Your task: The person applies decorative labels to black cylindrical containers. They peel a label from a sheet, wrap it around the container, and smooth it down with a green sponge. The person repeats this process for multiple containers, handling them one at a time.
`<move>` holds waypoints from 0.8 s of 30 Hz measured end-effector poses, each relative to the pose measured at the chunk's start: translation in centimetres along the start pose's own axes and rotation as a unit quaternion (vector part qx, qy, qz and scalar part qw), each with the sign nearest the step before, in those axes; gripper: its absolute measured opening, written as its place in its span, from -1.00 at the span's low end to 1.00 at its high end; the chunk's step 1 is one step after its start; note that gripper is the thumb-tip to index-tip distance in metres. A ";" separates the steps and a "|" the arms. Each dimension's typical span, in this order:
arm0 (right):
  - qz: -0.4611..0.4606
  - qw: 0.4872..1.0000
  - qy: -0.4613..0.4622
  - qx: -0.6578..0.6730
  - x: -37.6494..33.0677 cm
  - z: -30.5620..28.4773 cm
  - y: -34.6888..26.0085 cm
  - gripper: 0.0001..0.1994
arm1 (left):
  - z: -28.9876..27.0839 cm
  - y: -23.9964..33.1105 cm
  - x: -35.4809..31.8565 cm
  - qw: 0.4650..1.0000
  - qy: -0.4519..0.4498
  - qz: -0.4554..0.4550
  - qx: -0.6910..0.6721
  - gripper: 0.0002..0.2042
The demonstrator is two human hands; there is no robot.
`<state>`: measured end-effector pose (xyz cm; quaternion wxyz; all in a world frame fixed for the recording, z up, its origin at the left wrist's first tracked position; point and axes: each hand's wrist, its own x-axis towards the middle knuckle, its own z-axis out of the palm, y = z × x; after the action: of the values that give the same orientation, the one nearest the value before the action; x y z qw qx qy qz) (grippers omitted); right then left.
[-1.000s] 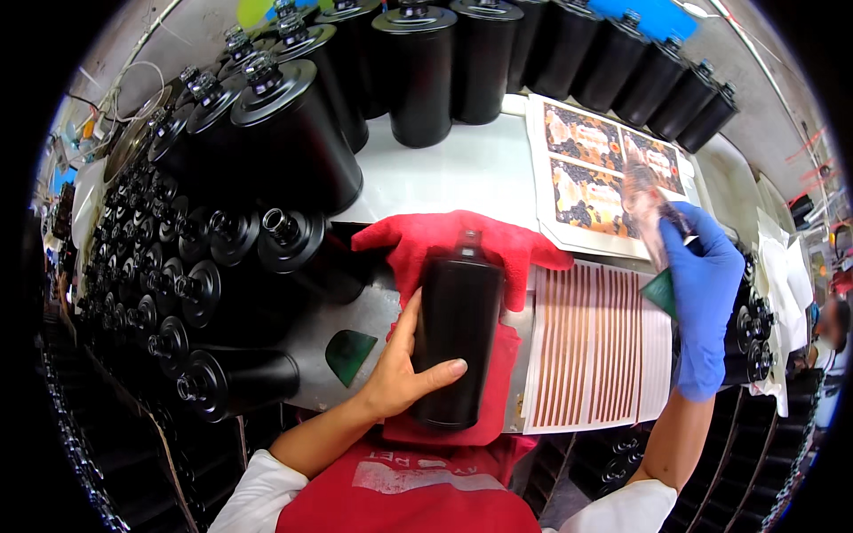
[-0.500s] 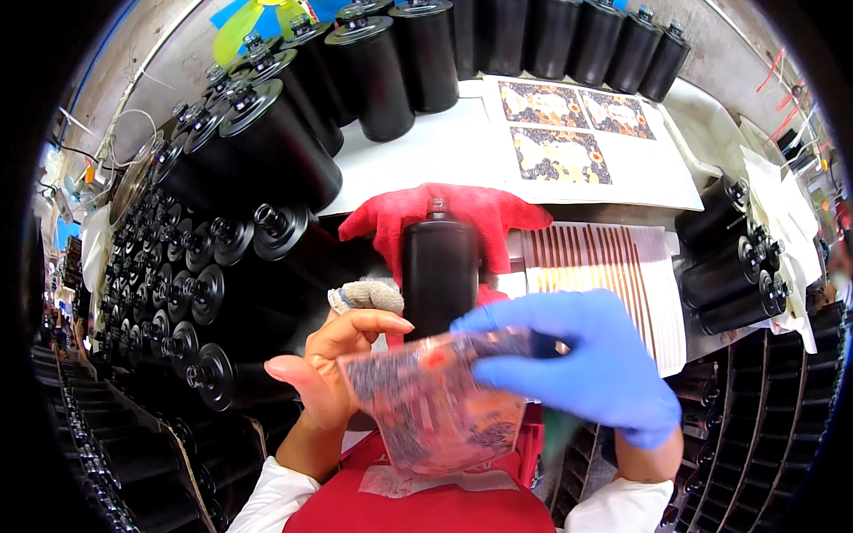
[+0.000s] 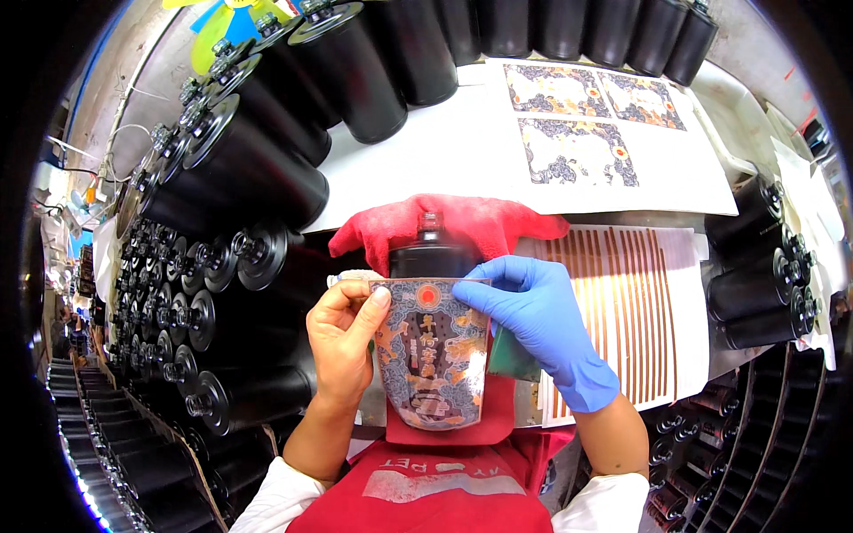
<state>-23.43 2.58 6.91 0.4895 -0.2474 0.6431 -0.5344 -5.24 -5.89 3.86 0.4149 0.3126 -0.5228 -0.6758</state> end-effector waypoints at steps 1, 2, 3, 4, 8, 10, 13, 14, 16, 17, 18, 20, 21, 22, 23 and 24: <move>0.000 1.000 0.002 0.012 0.3 0.0 0.0 -0.86 | 0.0 -0.1 0.2 1.000 0.004 0.001 0.000 -0.94; -0.001 1.000 0.005 0.023 0.5 0.0 -0.1 -0.87 | 0.2 -0.1 0.4 1.000 0.006 0.003 -0.002 -0.94; 0.002 1.000 0.008 0.017 0.7 0.0 -0.2 -0.87 | 0.3 -0.1 0.6 1.000 0.009 0.005 -0.006 -0.95; 0.004 1.000 0.012 0.010 0.9 0.1 -0.3 -0.87 | 0.4 -0.1 0.8 1.000 0.012 0.008 -0.009 -0.95; 0.004 1.000 0.019 0.002 1.4 0.0 -0.3 -0.89 | 0.2 -0.7 1.5 0.999 0.011 0.031 0.003 -0.96; 0.005 1.000 0.021 0.003 1.5 0.2 -0.4 -0.88 | 0.0 -0.7 1.5 1.000 0.009 0.021 0.001 -0.97; -0.006 0.999 0.044 0.004 2.0 0.1 0.2 -0.86 | 0.1 -1.2 1.9 0.999 0.019 0.037 0.009 -0.91; -0.012 0.998 0.055 0.004 2.1 -0.1 0.6 -0.85 | 0.1 -1.3 2.0 1.000 0.025 0.003 -0.011 -0.89; -0.017 0.996 0.090 0.006 2.3 -0.3 1.1 -0.81 | -0.2 -1.4 2.0 0.996 0.036 -0.064 -0.051 -0.86; -0.020 0.994 0.109 0.006 2.3 -0.5 1.3 -0.78 | -0.2 -1.8 1.7 0.997 0.056 -0.036 0.033 -0.73; -0.065 0.989 0.133 -0.029 1.9 -0.3 1.6 -0.74 | -0.3 -1.7 1.2 0.995 0.044 0.027 0.080 -0.70; -0.155 0.967 0.179 -0.099 0.1 0.0 2.7 -0.66 | -0.4 -1.6 -0.1 0.973 0.021 0.152 0.172 -0.62; -0.219 0.945 0.138 -0.201 -1.1 0.2 2.5 -0.54 | -0.8 -1.2 -0.6 0.961 -0.055 0.171 0.209 -0.47; -0.185 0.942 0.099 -0.261 -2.8 0.9 1.0 -0.41 | -1.1 -0.4 -0.5 0.939 -0.143 0.162 0.268 -0.38; -0.178 0.930 0.064 -0.316 -3.3 1.2 1.1 -0.34 | -0.8 -0.4 -0.4 0.931 -0.168 0.164 0.280 -0.36; -0.175 0.913 0.029 -0.367 -3.8 1.5 1.0 -0.25 | -0.5 -0.2 -0.5 0.921 -0.191 0.170 0.294 -0.34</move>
<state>-20.37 5.45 7.46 0.2439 -0.5028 0.7540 -0.3452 -4.69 -5.65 3.50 0.3051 0.1918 -0.8125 -0.4583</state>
